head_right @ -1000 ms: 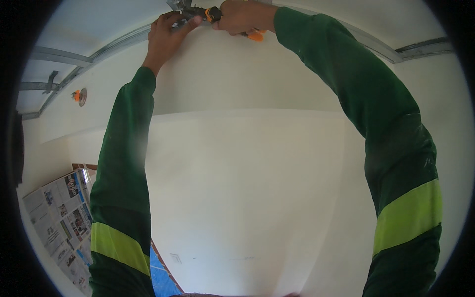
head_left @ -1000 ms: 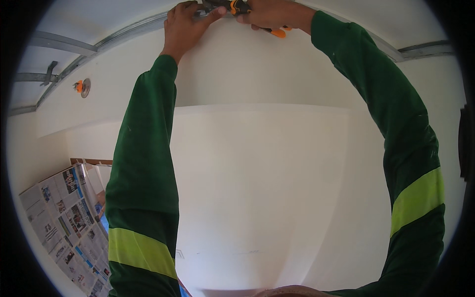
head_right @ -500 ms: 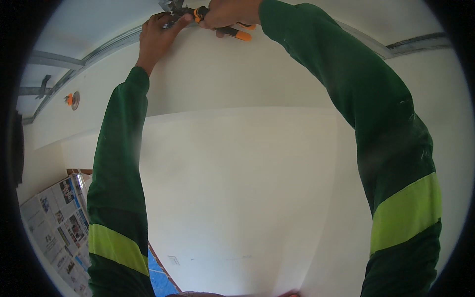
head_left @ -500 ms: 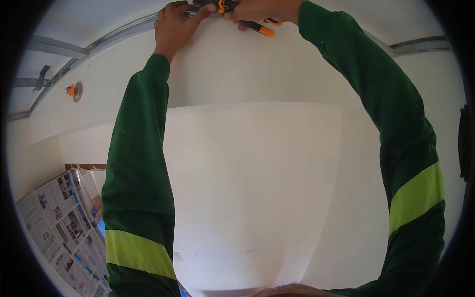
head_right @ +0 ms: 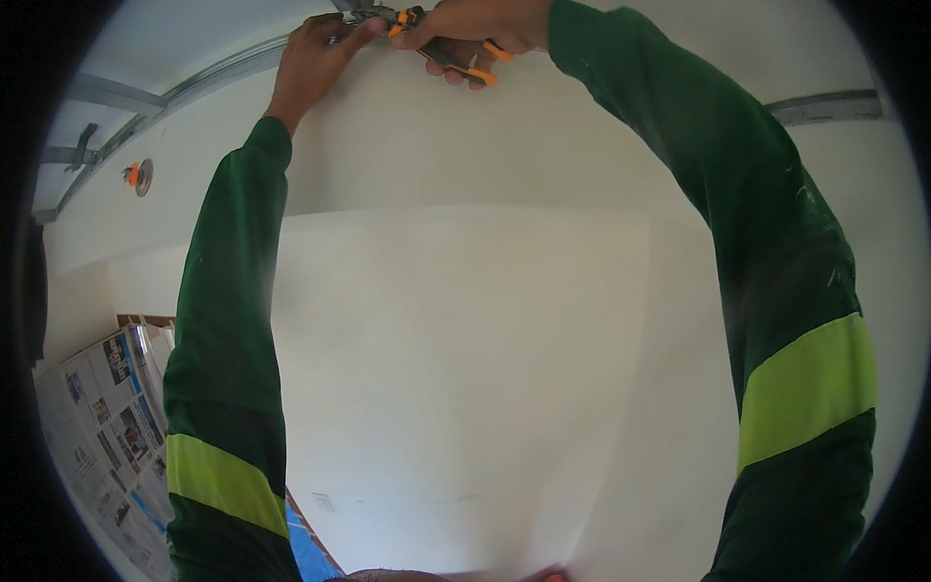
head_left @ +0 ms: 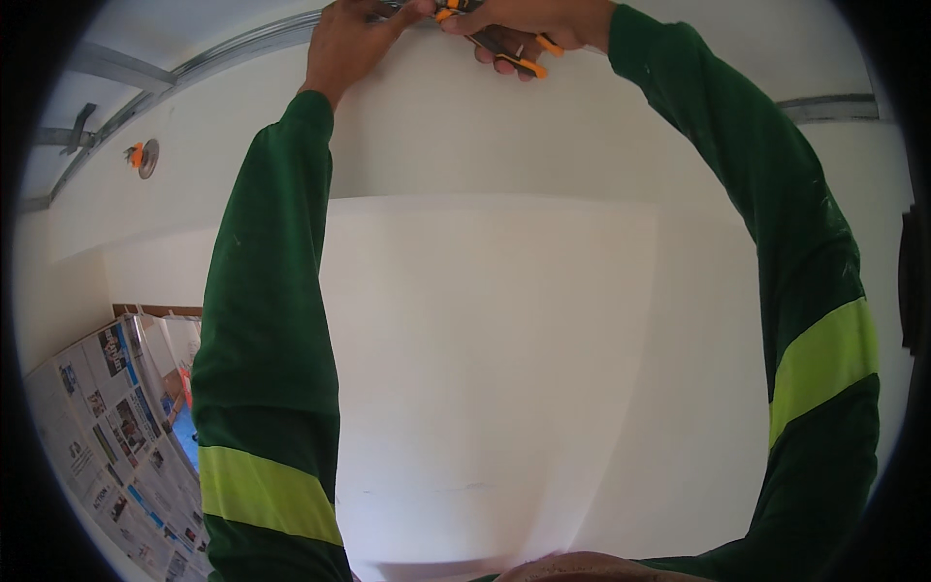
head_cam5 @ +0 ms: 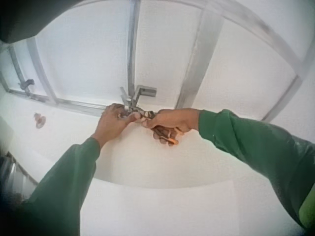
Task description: The person installs metal ceiling tracks by positioning them against the ceiling, cutting them to length with pliers, and securing them with a cordless drill. The person repeatedly positions, cuts, and drills the tracks along the ceiling grid.
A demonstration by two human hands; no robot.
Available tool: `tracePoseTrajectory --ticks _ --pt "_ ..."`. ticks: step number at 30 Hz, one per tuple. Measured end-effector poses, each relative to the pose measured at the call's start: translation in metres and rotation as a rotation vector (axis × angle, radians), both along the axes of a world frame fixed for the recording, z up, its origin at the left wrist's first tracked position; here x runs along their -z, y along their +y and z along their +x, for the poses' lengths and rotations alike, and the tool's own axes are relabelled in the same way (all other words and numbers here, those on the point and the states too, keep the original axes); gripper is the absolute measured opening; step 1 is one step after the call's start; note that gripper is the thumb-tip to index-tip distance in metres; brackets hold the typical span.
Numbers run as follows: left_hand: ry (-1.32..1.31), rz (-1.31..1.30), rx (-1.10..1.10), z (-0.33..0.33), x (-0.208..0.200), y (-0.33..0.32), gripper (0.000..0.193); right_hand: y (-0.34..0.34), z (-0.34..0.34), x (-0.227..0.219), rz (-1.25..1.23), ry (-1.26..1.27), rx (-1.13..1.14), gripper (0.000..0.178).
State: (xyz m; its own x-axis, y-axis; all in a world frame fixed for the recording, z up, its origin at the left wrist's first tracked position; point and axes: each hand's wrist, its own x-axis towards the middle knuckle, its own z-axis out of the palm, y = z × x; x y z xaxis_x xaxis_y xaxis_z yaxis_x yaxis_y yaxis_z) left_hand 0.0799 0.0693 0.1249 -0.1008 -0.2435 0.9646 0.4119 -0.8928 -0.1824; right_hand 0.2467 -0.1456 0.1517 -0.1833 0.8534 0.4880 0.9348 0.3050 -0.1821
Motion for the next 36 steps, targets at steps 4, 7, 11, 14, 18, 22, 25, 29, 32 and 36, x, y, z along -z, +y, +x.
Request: tracePoseTrajectory --ticks 4,7,11,14,18,22,25,29,32,36 --pt "0.07 -0.04 0.048 -0.007 -0.006 -0.003 0.095 0.0 0.002 0.002 0.041 -0.065 0.051 0.042" --pt "0.11 -0.055 0.127 -0.008 -0.01 -0.004 0.096 0.0 0.005 -0.003 -0.021 -0.002 -0.017 0.04" --pt "0.123 -0.038 0.148 -0.007 -0.01 -0.004 0.096 0.004 0.006 -0.023 -0.203 0.148 -0.125 0.039" --pt "0.07 -0.084 0.123 -0.005 -0.006 -0.005 0.096 0.012 0.01 -0.027 -0.179 0.071 -0.103 0.039" --pt "0.122 -0.054 0.109 -0.006 -0.005 -0.006 0.097 0.013 0.014 -0.014 -0.139 0.112 -0.114 0.045" --pt "0.059 -0.032 0.022 -0.004 -0.008 -0.003 0.099 0.002 0.008 0.003 0.207 -0.132 0.018 0.051" --pt "0.045 -0.045 -0.008 -0.001 -0.012 0.0 0.099 -0.003 0.004 0.011 0.46 -0.29 0.204 0.053" --pt "-0.003 -0.082 0.08 -0.003 -0.016 0.001 0.093 0.001 0.017 0.024 0.43 -0.189 -0.12 0.054" --pt "0.174 -0.181 0.131 -0.006 -0.016 0.001 0.091 0.019 0.018 0.024 0.638 -0.384 -0.088 0.052" --pt "0.082 -0.083 -0.047 0.0 -0.017 0.007 0.095 0.04 0.025 0.022 0.965 -0.477 0.141 0.048"
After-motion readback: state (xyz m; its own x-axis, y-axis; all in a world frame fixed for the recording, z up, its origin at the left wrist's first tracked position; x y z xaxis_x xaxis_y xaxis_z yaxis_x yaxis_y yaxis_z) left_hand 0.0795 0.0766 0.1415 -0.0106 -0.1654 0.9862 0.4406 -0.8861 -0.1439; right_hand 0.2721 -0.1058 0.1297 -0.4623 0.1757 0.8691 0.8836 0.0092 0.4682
